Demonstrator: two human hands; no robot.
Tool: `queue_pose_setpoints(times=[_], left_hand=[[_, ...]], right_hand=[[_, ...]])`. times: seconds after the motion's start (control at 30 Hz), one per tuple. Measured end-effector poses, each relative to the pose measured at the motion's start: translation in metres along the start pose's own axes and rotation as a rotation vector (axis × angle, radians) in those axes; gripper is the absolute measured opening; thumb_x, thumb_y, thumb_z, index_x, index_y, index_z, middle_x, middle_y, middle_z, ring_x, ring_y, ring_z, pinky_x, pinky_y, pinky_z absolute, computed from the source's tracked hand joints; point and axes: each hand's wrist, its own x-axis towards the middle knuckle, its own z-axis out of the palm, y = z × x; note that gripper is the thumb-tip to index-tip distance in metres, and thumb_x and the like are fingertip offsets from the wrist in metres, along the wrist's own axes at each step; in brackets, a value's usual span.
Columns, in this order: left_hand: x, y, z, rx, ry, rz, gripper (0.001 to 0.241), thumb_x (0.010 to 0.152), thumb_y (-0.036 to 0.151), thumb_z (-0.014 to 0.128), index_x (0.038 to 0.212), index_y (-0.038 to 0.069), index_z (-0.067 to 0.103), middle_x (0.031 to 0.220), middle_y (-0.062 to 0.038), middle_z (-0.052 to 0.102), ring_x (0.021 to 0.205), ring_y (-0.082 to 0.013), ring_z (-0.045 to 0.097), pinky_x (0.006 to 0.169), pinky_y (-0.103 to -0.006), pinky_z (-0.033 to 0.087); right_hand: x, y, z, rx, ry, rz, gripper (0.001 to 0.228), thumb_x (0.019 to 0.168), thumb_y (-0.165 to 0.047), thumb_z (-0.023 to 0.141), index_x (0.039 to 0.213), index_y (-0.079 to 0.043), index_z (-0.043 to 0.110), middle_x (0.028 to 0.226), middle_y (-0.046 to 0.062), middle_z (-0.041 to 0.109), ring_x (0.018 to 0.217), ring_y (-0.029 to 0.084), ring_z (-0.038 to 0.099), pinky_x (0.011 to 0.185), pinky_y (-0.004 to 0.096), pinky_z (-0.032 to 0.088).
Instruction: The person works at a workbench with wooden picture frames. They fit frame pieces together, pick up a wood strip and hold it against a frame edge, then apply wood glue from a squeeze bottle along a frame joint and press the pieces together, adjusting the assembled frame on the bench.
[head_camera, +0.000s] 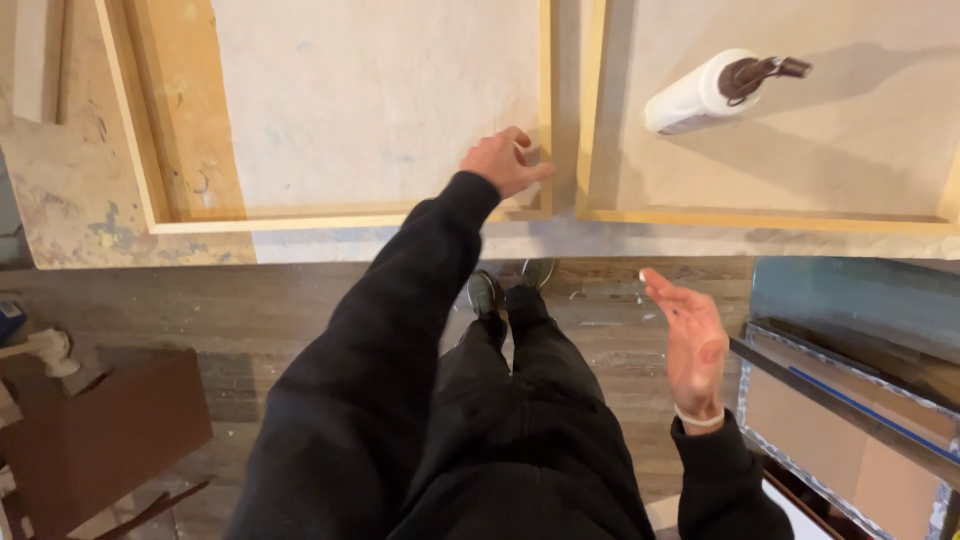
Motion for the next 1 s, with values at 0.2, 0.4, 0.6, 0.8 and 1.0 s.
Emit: queue_pose_setpoints(times=[0.2,0.4,0.6,0.8,1.0], left_hand=[[0.042,0.028,0.016,0.129,0.016,-0.21,0.056,0.079,0.069,0.074,0.111,0.024,0.06,0.118,-0.011,0.076,0.118,-0.0382,0.075,0.105,-0.0501,0.059],[0.055,0.04,0.006,-0.016,0.343,0.033,0.074,0.088,0.034,0.081,0.15,0.014,0.045,0.117,-0.005,0.071,0.101,-0.0214,0.076,0.09,-0.0375,0.063],[0.118,0.035,-0.004,-0.262,0.52,-0.049,0.048,0.088,0.029,0.081,0.131,0.012,0.07,0.104,-0.004,0.076,0.088,-0.0149,0.076,0.083,-0.0315,0.066],[0.127,0.033,-0.019,-0.557,0.63,0.008,0.031,0.076,0.024,0.083,0.104,0.012,0.085,0.082,0.0,0.083,0.071,-0.0138,0.079,0.071,-0.0282,0.068],[0.12,0.042,-0.027,-0.636,0.633,-0.026,0.028,0.077,0.032,0.082,0.094,0.011,0.088,0.082,-0.001,0.086,0.072,-0.0116,0.08,0.071,-0.0263,0.069]], right_hand=[[-0.032,-0.001,-0.016,-0.013,0.085,-0.01,0.092,0.102,-0.078,0.04,0.134,0.007,0.055,0.14,0.029,0.067,0.148,0.044,0.056,0.124,0.049,0.043],[-0.056,-0.012,-0.015,-0.018,0.065,0.095,0.077,0.11,-0.075,0.045,0.139,-0.005,0.054,0.154,0.026,0.057,0.151,0.036,0.053,0.131,0.051,0.039],[-0.047,-0.01,-0.015,-0.035,0.015,0.146,0.08,0.109,-0.075,0.046,0.138,-0.001,0.055,0.153,0.028,0.057,0.151,0.038,0.052,0.131,0.05,0.038],[-0.013,-0.008,-0.011,-0.045,-0.04,0.184,0.079,0.109,-0.072,0.049,0.137,0.001,0.054,0.153,0.029,0.056,0.15,0.039,0.052,0.134,0.05,0.036],[0.039,0.003,0.024,-0.085,-0.107,0.181,0.076,0.11,-0.073,0.05,0.135,-0.001,0.057,0.15,0.023,0.06,0.151,0.039,0.053,0.136,0.055,0.034]])
